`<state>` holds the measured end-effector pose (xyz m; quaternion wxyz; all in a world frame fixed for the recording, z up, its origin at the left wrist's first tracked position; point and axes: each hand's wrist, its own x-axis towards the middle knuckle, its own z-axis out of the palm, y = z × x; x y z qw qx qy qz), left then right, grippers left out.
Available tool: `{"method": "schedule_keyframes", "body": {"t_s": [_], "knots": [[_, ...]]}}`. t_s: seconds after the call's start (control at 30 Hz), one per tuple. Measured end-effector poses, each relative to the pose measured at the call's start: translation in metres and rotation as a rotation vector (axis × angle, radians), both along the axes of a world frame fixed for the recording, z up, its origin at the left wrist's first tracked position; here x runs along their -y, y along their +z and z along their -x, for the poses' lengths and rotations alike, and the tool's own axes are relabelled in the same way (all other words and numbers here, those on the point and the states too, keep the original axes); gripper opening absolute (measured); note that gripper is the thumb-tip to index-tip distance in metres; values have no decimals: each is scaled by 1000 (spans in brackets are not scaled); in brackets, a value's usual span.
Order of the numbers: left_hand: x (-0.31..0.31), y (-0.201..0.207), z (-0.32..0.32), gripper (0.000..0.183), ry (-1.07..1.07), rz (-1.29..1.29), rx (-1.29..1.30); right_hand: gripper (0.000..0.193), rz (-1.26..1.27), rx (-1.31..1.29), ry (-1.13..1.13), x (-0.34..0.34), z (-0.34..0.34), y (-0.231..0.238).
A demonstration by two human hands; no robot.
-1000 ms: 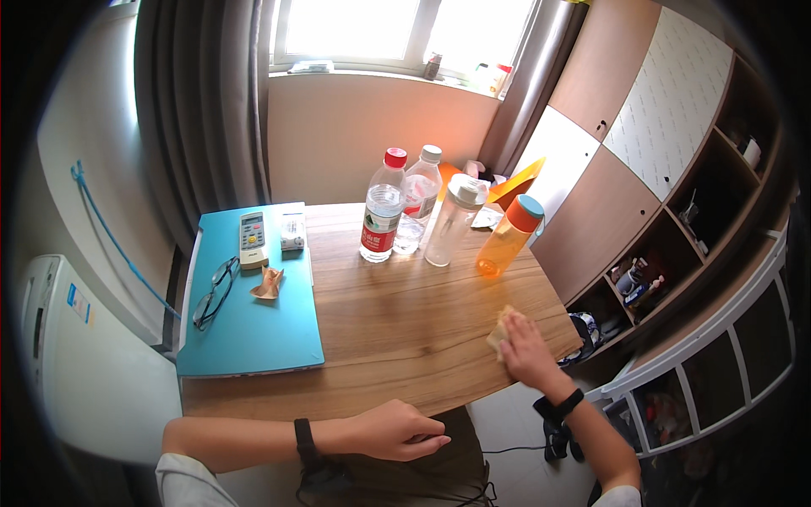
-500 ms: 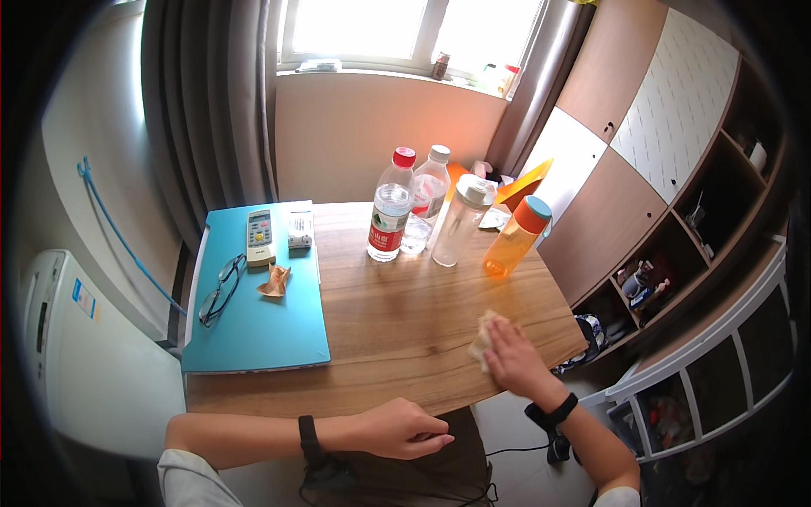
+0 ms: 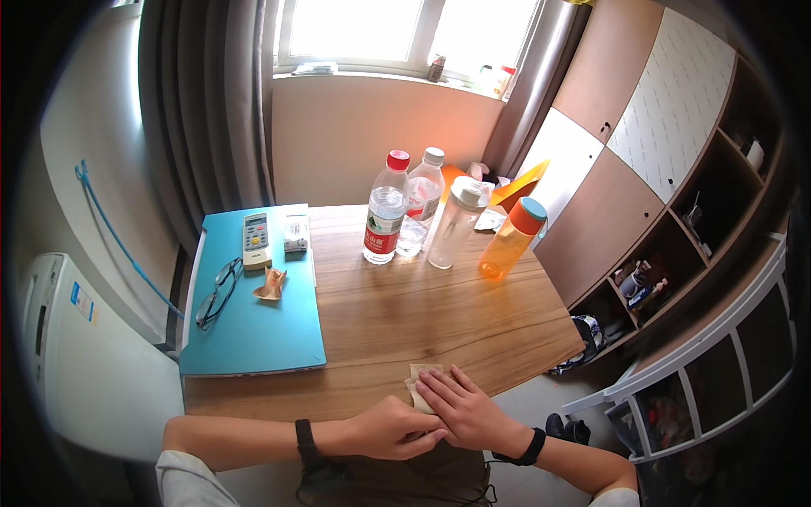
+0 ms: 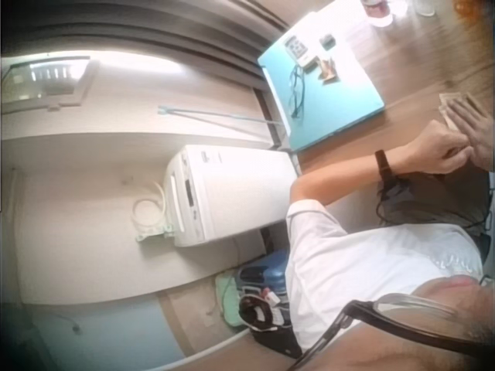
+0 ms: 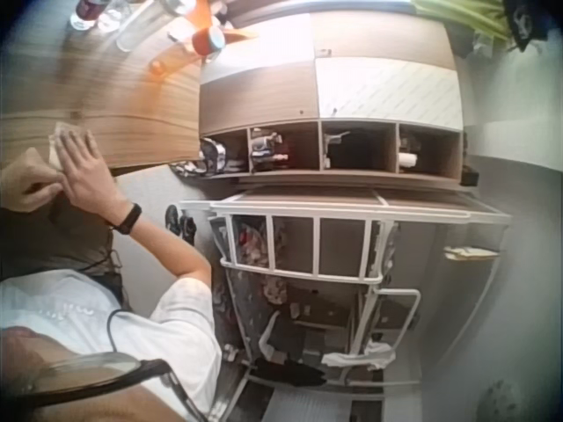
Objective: The person wipes the surface of a wooden desk with a cloth, moving it around several water bottles and a tablet.
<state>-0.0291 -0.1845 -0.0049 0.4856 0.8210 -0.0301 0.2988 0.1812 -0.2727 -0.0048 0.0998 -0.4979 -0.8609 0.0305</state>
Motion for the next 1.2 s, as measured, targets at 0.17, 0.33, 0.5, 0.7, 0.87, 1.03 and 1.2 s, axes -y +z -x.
{"method": "schedule_keyframes", "body": {"t_s": [0.17, 0.33, 0.5, 0.7, 0.87, 1.03, 1.2], "knots": [[2, -1, -1, 25, 66, 3, 27, 67, -26, 73, 18, -2, 4, -6], [1, -4, -1, 28, 171, -41, 50, 56, -49, 65, 125, -4, 29, -11], [-4, -3, 0, 24, 246, -91, -6, 49, -58, 181, 188, -7, 41, -14], [-2, -3, 0, 19, 228, 81, 12, 50, -127, 131, 61, -2, 18, -8], [-3, -1, 5, 21, 167, 66, -72, 61, -136, 147, 6, -1, -30, -1], [-2, 2, 1, 24, 150, 82, -75, 64, -142, 196, 33, -2, -64, 1], [-1, -1, -1, 23, 136, 54, -104, 63, -121, 123, 96, -11, -26, -7]]}}
